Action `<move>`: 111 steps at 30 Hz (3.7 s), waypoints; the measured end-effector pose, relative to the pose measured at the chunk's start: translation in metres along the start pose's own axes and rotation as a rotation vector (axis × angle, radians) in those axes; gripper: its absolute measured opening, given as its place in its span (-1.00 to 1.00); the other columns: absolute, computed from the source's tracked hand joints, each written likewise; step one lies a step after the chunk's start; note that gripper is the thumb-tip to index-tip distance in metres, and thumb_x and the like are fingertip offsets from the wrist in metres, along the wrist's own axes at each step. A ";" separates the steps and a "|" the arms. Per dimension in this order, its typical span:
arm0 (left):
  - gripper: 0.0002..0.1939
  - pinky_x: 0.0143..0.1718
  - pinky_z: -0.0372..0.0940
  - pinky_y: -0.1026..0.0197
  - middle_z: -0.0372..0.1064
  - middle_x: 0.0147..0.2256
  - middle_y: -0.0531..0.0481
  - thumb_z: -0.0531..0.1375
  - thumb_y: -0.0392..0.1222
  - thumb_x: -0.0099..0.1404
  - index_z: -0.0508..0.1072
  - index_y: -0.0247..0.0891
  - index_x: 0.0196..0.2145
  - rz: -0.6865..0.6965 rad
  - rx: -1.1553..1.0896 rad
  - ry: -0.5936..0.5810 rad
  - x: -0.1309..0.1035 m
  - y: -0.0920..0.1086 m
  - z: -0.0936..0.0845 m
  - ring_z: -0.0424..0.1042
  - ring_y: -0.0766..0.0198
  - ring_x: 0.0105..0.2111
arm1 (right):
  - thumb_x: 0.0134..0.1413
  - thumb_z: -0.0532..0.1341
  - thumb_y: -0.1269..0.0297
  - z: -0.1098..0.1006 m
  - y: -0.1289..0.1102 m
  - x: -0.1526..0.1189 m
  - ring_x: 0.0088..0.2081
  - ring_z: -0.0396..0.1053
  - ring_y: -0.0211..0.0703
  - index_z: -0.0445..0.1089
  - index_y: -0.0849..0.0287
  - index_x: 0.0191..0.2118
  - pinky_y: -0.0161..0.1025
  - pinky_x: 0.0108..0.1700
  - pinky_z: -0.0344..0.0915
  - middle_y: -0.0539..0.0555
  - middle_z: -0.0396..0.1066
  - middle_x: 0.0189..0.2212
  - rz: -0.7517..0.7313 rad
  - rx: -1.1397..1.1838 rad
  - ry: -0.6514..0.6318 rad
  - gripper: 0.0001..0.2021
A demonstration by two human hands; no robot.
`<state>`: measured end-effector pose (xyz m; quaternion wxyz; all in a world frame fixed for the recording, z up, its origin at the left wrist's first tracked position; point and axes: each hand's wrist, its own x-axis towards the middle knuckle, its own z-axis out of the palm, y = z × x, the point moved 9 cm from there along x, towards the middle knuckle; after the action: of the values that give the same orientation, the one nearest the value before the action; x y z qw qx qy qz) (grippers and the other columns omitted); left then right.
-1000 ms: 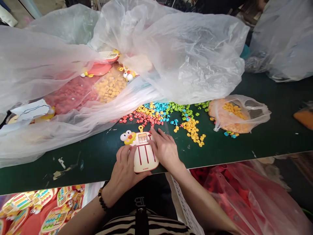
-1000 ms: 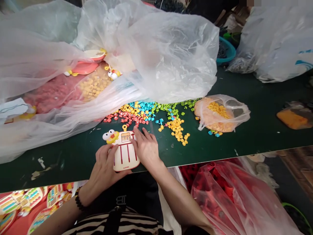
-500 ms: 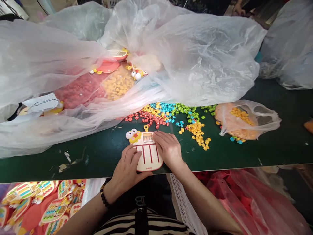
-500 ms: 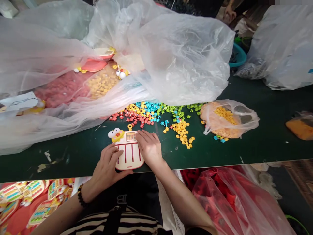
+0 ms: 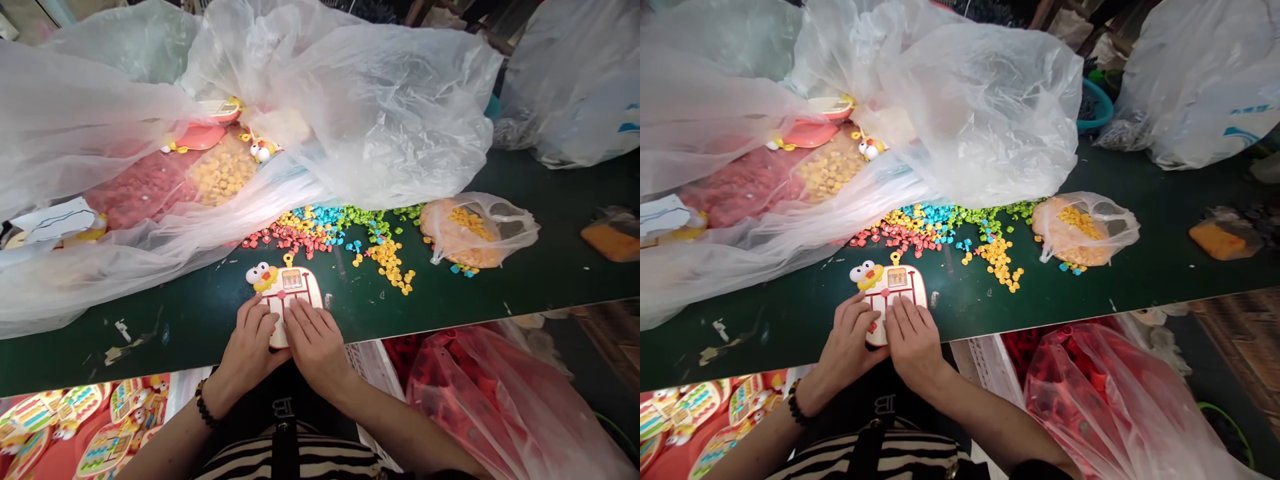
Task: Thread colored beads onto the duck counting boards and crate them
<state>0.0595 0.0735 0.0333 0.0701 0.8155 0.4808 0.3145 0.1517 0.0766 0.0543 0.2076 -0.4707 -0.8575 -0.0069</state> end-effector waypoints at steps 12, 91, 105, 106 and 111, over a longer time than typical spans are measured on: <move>-0.13 0.08 0.20 -0.08 0.21 0.17 -0.31 0.20 0.28 0.14 0.15 -0.32 0.23 0.071 0.177 -0.193 0.014 0.009 0.008 0.26 -0.10 0.05 | 0.18 0.13 0.29 -0.032 0.194 0.007 -0.30 0.38 0.01 0.56 0.14 -0.24 -0.08 -0.25 0.34 0.19 0.47 -0.32 0.401 -0.268 0.183 -0.77; -0.50 0.04 0.30 -0.06 0.31 -0.07 -0.25 0.23 -0.16 0.21 0.22 -0.33 0.06 0.011 -0.049 0.060 -0.004 0.002 -0.006 0.29 -0.02 0.07 | 0.28 -0.02 0.42 0.018 -0.013 0.009 0.21 0.23 -0.08 0.14 0.33 0.26 -0.03 0.24 0.19 0.23 0.34 0.14 -0.016 0.225 -0.035 -0.55; -0.33 0.17 0.16 -0.16 0.20 0.13 -0.32 0.25 0.06 0.19 0.21 -0.33 0.15 -0.015 0.022 -0.157 0.011 -0.007 0.001 0.14 -0.11 0.18 | 0.12 0.16 0.43 0.013 0.149 0.099 -0.06 0.42 0.02 0.51 0.18 -0.12 -0.04 0.02 0.36 0.19 0.48 -0.09 0.219 0.148 -0.003 -0.75; -0.33 0.19 0.14 -0.16 0.18 0.14 -0.32 0.24 0.05 0.20 0.19 -0.32 0.16 -0.015 0.015 -0.159 0.010 -0.007 0.001 0.12 -0.11 0.20 | 0.11 0.16 0.44 0.016 0.147 0.098 -0.06 0.41 0.02 0.52 0.17 -0.14 -0.03 0.02 0.36 0.18 0.46 -0.08 0.184 0.131 -0.039 -0.76; -0.33 0.19 0.11 -0.25 0.15 0.15 -0.36 0.21 0.03 0.23 0.13 -0.32 0.18 -0.013 0.016 -0.130 0.009 -0.002 0.005 0.11 -0.13 0.21 | 0.07 0.16 0.46 0.012 0.153 0.072 -0.09 0.39 0.03 0.54 0.13 -0.23 -0.02 -0.06 0.38 0.16 0.44 -0.09 0.160 0.048 -0.102 -0.77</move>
<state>0.0641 0.0826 0.0325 0.0967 0.8316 0.4829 0.2566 0.2375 0.2225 0.0415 0.1747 -0.5323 -0.8265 0.0546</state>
